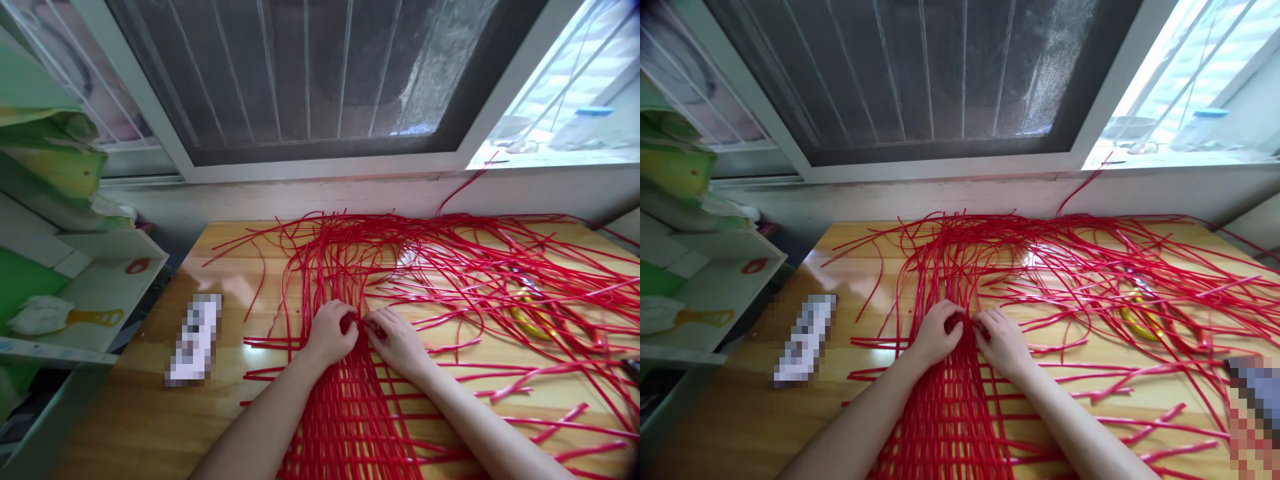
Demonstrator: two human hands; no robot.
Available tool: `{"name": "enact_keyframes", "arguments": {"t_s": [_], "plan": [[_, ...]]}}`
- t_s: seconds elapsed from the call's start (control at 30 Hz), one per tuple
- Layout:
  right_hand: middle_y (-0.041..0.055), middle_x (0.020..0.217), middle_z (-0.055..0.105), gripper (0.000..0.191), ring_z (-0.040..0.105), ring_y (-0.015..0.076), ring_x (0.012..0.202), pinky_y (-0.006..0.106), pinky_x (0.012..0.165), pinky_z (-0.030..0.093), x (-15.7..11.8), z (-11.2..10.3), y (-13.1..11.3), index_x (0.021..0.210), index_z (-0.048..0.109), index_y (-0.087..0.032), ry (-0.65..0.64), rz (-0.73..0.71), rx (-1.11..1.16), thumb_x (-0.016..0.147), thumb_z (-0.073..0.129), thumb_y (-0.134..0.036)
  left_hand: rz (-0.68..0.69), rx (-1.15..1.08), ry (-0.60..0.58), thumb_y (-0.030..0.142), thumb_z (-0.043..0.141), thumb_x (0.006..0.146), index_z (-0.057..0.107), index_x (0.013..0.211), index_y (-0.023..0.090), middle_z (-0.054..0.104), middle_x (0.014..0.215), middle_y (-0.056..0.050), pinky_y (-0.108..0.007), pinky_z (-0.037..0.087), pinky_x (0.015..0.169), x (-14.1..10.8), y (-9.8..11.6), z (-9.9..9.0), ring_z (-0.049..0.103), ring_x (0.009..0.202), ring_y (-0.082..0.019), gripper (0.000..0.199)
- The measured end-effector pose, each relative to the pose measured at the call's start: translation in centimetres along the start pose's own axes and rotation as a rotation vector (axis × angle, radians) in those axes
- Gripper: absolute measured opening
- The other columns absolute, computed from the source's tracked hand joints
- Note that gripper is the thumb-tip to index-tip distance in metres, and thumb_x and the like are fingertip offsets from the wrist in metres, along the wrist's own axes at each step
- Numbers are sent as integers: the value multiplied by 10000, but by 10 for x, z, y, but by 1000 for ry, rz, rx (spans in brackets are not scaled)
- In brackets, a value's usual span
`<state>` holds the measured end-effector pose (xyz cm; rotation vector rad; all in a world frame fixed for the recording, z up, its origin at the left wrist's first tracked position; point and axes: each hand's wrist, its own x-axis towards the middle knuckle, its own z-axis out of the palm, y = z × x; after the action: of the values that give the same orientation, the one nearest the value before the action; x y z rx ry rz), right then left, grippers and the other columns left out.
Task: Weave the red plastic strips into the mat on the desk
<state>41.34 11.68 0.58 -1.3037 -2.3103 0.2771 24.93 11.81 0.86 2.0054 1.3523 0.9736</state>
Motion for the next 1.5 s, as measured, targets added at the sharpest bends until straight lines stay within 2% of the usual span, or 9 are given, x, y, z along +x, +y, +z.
{"name": "enact_keyframes", "arguments": {"t_s": [0.2, 0.27, 0.33, 0.5, 0.63, 1.0, 1.2, 1.37, 1.5], "plan": [[61, 810, 586, 180, 523, 197, 789, 327, 698, 428, 1, -6, -2, 903, 551, -176, 25, 5, 44, 761, 443, -160, -68, -15, 46, 185, 413, 807, 552, 802, 180, 575, 819, -28, -283, 410, 772, 4, 2, -7, 521, 811, -142, 140], [68, 842, 587, 192, 527, 201, 810, 336, 714, 431, 2, -11, -4, 926, 546, -178, 59, 19, 57, 762, 447, -171, -98, -6, 38, 153, 431, 784, 515, 911, 192, 563, 798, -13, -277, 410, 743, 7, 3, -15, 521, 782, -136, 157], [73, 864, 587, 179, 527, 203, 827, 340, 727, 431, 3, -17, -6, 923, 546, -180, 65, 15, 60, 779, 441, -185, -133, -1, 2, 126, 455, 752, 438, 1028, 209, 544, 755, 12, -257, 408, 690, 9, 4, -24, 518, 723, -125, 289], [81, 910, 589, 210, 526, 202, 870, 339, 760, 427, 12, -27, -14, 979, 565, -184, -112, -78, 37, 796, 474, -231, -127, 34, -124, 108, 456, 715, 419, 954, 233, 527, 720, 39, -227, 385, 626, 11, 6, -41, 511, 671, -110, 272], [77, 903, 601, 241, 536, 204, 862, 344, 759, 426, 22, -17, -16, 1000, 576, -185, -187, -110, -6, 781, 506, -255, -124, 23, -171, 128, 454, 714, 421, 912, 229, 533, 709, 38, -226, 381, 611, 10, 10, -46, 517, 659, -111, 224], [68, 824, 591, 200, 534, 203, 803, 332, 715, 428, 12, -2, 2, 944, 583, -176, -98, -4, 13, 807, 475, -272, -145, -42, -168, 115, 439, 699, 432, 900, 219, 526, 686, 39, -225, 386, 612, 10, 9, -41, 516, 636, -104, 225], [71, 822, 572, 173, 510, 196, 797, 327, 713, 425, 10, -3, -10, 932, 551, -185, -13, -123, 51, 802, 438, -185, -177, -209, -178, 92, 459, 653, 438, 841, 200, 475, 646, 55, -197, 364, 571, 10, 9, -38, 466, 587, -78, 217], [63, 759, 563, 93, 501, 191, 733, 314, 658, 418, 14, -4, -17, 812, 536, -184, -31, -134, 36, 795, 445, -194, -236, -451, -225, 87, 484, 632, 434, 812, 188, 445, 602, 71, -183, 332, 535, 13, 10, -37, 419, 541, -59, 212], [72, 775, 575, 110, 509, 200, 748, 325, 668, 415, 18, -4, -15, 833, 539, -183, -57, -143, 27, 793, 439, -202, -327, -634, -254, 68, 481, 641, 429, 775, 176, 418, 571, 78, -174, 309, 520, 16, 16, -40, 397, 512, -43, 179]]}}
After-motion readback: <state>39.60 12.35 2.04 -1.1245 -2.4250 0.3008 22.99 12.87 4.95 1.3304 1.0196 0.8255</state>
